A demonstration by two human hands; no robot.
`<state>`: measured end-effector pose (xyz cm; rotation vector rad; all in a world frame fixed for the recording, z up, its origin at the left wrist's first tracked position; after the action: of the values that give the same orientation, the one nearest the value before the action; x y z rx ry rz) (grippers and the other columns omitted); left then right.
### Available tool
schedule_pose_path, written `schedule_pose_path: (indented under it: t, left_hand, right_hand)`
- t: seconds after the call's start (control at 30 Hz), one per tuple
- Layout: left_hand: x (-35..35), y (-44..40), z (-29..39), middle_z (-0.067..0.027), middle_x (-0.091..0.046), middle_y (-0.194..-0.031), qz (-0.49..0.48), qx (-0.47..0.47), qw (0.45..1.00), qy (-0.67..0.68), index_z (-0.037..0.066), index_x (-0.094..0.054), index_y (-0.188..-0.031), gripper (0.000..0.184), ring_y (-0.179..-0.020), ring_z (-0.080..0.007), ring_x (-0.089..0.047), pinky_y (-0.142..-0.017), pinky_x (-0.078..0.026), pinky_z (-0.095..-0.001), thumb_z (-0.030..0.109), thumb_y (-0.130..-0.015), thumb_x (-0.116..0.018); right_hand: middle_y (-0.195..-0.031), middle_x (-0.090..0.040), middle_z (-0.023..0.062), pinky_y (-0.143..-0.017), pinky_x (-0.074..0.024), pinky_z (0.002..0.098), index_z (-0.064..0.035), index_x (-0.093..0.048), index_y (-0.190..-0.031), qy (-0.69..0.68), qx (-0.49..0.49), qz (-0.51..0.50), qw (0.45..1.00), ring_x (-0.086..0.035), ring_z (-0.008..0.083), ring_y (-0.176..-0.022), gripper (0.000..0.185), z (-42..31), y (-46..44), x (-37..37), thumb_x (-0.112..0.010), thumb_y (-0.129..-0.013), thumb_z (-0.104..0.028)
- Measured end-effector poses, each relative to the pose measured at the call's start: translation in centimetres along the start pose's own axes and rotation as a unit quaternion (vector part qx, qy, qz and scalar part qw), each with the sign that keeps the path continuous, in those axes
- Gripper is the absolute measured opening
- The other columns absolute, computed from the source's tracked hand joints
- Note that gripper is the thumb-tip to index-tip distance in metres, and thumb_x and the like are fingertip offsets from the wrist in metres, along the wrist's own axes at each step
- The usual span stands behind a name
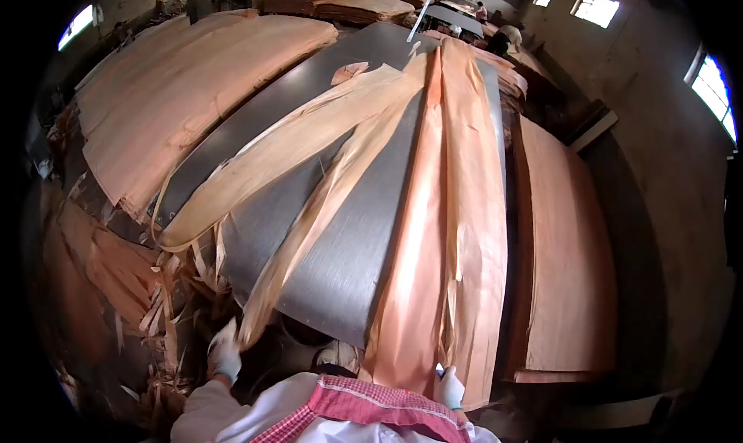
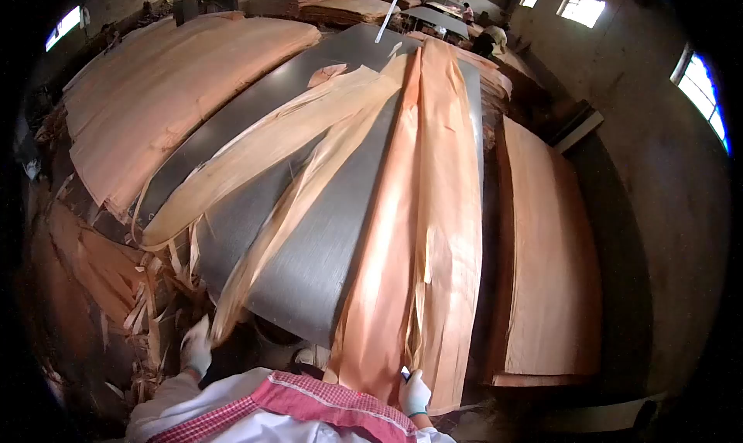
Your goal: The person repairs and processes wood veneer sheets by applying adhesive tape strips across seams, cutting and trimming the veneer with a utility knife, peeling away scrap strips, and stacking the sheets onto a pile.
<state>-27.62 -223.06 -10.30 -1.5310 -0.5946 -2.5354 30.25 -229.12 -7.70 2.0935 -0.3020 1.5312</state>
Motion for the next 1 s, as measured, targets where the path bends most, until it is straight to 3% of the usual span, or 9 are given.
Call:
schedule_pose_path:
  t: [0.07,0.17,0.23,0.33,0.43,0.57,0.63,0.7,1.0]
  left_hand:
    - [-1.0,2.1,-7.0,-0.0173,-0.061,-0.121,-0.186,0.066,0.980,0.011,0.009,-0.061,-0.119,0.035,-0.113,-0.0377,-0.057,-0.093,-0.047,-0.0448,0.022,-0.086,-0.059]
    - [-5.4,1.1,-19.5,-0.0177,-0.063,-0.120,-0.380,0.103,0.890,-0.229,0.009,-0.068,-0.111,0.030,-0.111,-0.0366,-0.060,-0.092,-0.049,-0.0436,0.022,-0.086,-0.059]
    - [-5.7,-1.2,-21.1,-0.0180,-0.065,-0.119,-0.300,0.077,0.902,-0.299,0.009,-0.072,-0.105,0.027,-0.110,-0.0359,-0.062,-0.091,-0.050,-0.0428,0.023,-0.086,-0.060]
    - [1.6,-5.0,-5.1,-0.0216,-0.063,-0.096,0.086,0.001,0.988,-0.130,0.005,-0.062,-0.094,0.015,-0.089,-0.0426,-0.061,-0.075,-0.048,-0.0510,0.016,-0.087,-0.054]
    - [4.7,-7.5,7.5,-0.0208,-0.060,-0.102,0.191,-0.161,0.966,0.070,0.002,-0.059,-0.101,0.018,-0.093,-0.0405,-0.057,-0.082,-0.046,-0.0486,0.014,-0.088,-0.054]
    - [4.2,-7.7,17.9,-0.0177,-0.058,-0.110,0.192,-0.270,0.943,0.000,0.004,-0.056,-0.110,0.027,-0.102,-0.0378,-0.055,-0.090,-0.043,-0.0475,0.015,-0.086,-0.058]
    - [0.8,-9.5,19.6,-0.0181,-0.051,-0.129,0.116,-0.263,0.956,-0.057,0.007,-0.047,-0.129,0.051,-0.122,-0.0363,-0.046,-0.104,-0.035,-0.0479,0.031,-0.087,-0.061]
    - [-4.5,-11.9,19.5,-0.0170,-0.041,-0.143,0.112,-0.253,0.957,-0.086,0.007,-0.042,-0.138,0.063,-0.135,-0.0337,-0.034,-0.112,-0.025,-0.0496,0.041,-0.087,-0.060]
    - [-6.4,-12.2,20.5,-0.0143,-0.028,-0.154,0.056,-0.182,0.969,-0.159,0.007,-0.037,-0.143,0.069,-0.144,-0.0313,-0.021,-0.115,-0.015,-0.0527,0.046,-0.089,-0.056]
  right_hand:
    - [-0.076,-0.066,0.0246,-0.062,-0.0494,0.0538,-0.0065,-0.046,-0.101,0.015,-0.013,-0.005,1.000,-0.065,0.0445,-0.071,0.030,0.3,-0.3,0.0,-0.060,-0.089,-0.030]
    - [-0.076,-0.066,0.0246,-0.063,-0.0487,0.0546,-0.0066,-0.046,-0.100,0.009,-0.018,-0.006,1.000,-0.065,0.0446,-0.071,0.031,0.4,0.2,-0.9,-0.058,-0.090,-0.033]
    - [-0.076,-0.066,0.0245,-0.062,-0.0484,0.0548,-0.0066,-0.046,-0.100,0.003,-0.011,0.006,1.000,-0.065,0.0446,-0.070,0.030,0.3,0.3,-0.9,-0.058,-0.090,-0.033]
    - [-0.075,-0.065,0.0251,-0.061,-0.0481,0.0545,-0.0063,-0.047,-0.099,0.006,-0.015,0.023,1.000,-0.065,0.0448,-0.070,0.030,-0.3,0.8,-0.1,-0.058,-0.091,-0.033]
    - [-0.072,-0.063,0.0235,-0.060,-0.0477,0.0513,-0.0053,-0.052,-0.093,-0.052,0.011,0.088,0.995,-0.063,0.0436,-0.069,0.024,-0.3,1.5,1.1,-0.060,-0.090,-0.028]
    - [-0.067,-0.059,0.0196,-0.058,-0.0459,0.0456,-0.0039,-0.055,-0.081,-0.138,0.003,0.143,0.980,-0.060,0.0405,-0.063,0.018,-0.5,2.7,4.6,-0.064,-0.085,-0.019]
    - [-0.064,-0.056,0.0175,-0.056,-0.0455,0.0430,-0.0037,-0.056,-0.081,-0.179,0.003,0.160,0.971,-0.058,0.0363,-0.059,0.017,0.6,3.1,5.7,-0.066,-0.083,-0.017]
    - [-0.058,-0.041,0.0113,-0.051,-0.0382,0.0351,-0.0004,-0.052,-0.078,-0.202,0.012,0.191,0.960,-0.040,0.0153,-0.054,0.017,-0.4,4.5,8.6,-0.066,-0.082,-0.009]
    - [-0.059,-0.047,0.0088,-0.053,-0.0416,0.0321,-0.0004,-0.057,-0.082,-0.201,0.013,0.200,0.959,-0.044,0.0129,-0.055,0.013,4.6,5.1,14.2,-0.064,-0.085,-0.011]
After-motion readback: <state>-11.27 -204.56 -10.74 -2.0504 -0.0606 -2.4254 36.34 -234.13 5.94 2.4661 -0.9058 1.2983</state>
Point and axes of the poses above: each hand's wrist, its own y-axis away from the middle knuckle, its own x-axis out of the back of the hand, z = x × y, the point moved 2 cm from there along -y, towards the middle knuckle
